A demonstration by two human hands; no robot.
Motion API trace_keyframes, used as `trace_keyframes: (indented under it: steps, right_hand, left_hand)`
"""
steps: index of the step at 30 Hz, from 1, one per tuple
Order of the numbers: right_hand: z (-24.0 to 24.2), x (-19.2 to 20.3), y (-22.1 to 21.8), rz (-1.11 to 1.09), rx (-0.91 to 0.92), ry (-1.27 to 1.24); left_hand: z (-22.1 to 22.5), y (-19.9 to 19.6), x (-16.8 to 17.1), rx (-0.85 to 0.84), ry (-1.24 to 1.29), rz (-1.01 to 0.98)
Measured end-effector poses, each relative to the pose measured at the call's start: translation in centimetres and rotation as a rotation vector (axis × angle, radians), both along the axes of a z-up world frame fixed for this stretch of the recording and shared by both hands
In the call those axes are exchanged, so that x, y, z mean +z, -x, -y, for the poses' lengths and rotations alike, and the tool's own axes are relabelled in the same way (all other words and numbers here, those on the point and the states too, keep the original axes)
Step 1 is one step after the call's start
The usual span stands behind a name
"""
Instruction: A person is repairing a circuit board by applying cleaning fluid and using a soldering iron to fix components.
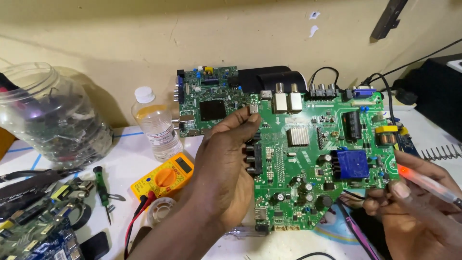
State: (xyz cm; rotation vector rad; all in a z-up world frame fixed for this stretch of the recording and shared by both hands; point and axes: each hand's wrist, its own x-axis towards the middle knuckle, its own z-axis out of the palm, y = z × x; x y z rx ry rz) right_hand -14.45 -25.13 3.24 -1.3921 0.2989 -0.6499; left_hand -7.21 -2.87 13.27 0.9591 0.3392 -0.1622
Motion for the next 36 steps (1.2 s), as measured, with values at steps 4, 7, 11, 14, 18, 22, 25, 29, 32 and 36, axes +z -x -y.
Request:
trace_keyframes:
  steps: [4, 7, 11, 14, 18, 22, 25, 29, 32, 36]
  right_hand:
    - [-0.1, -0.9, -0.2, 0.049, -0.025, 0.024]
    - [1.0, -2.0, -0.6, 0.179, 0.057, 0.064]
    - [4.9, -2.5, -0.5, -0.021, 0.128, 0.176]
    - [10.3, -5.0, -2.3, -0.068, 0.247, 0.118]
    - [16.7, -10.3, -4.7, -0.075, 0.722, -0.035]
    - [12.3, -7.0, -2.3, 0.011, 0.581, 0.040]
    - [16.3, -7.2, -6.9, -0.118, 1.024, -0.109]
    - [7.4, -0.3, -3.2, -0.450, 0.169, -0.051]
    - [7.9, -2.2, -2.8, -0.398, 0.350, -0.054]
    - [4.2, -0.1, -1.3, -0.323, 0.084, 0.088]
  left_hand:
    - [0.0, -0.5, -1.4, 0.036, 0.061, 0.130]
    - [-0.1, 0.4, 0.9, 0.017, 0.073, 0.023]
    - [-0.1, 0.7, 1.5, 0.009, 0.100, -0.045]
    - [-0.2, 0.3, 1.1, -0.001, 0.034, -0.001]
    - [-0.5, 0.5, 1.4, -0.056, 0.013, -0.057]
    - [-0.2, 0.1, 1.0, 0.018, 0.052, -0.064]
    - [-0.2, 0.3, 1.4, -0.010, 0.028, -0.082]
    - [-0.2, 0.5, 1.6, -0.020, 0.009, -0.086]
    - [-0.2, 0.6, 1.3, -0.028, -0.019, -0.083]
    - [-0.1, 0.7, 1.8, -0.032, -0.009, -0.106]
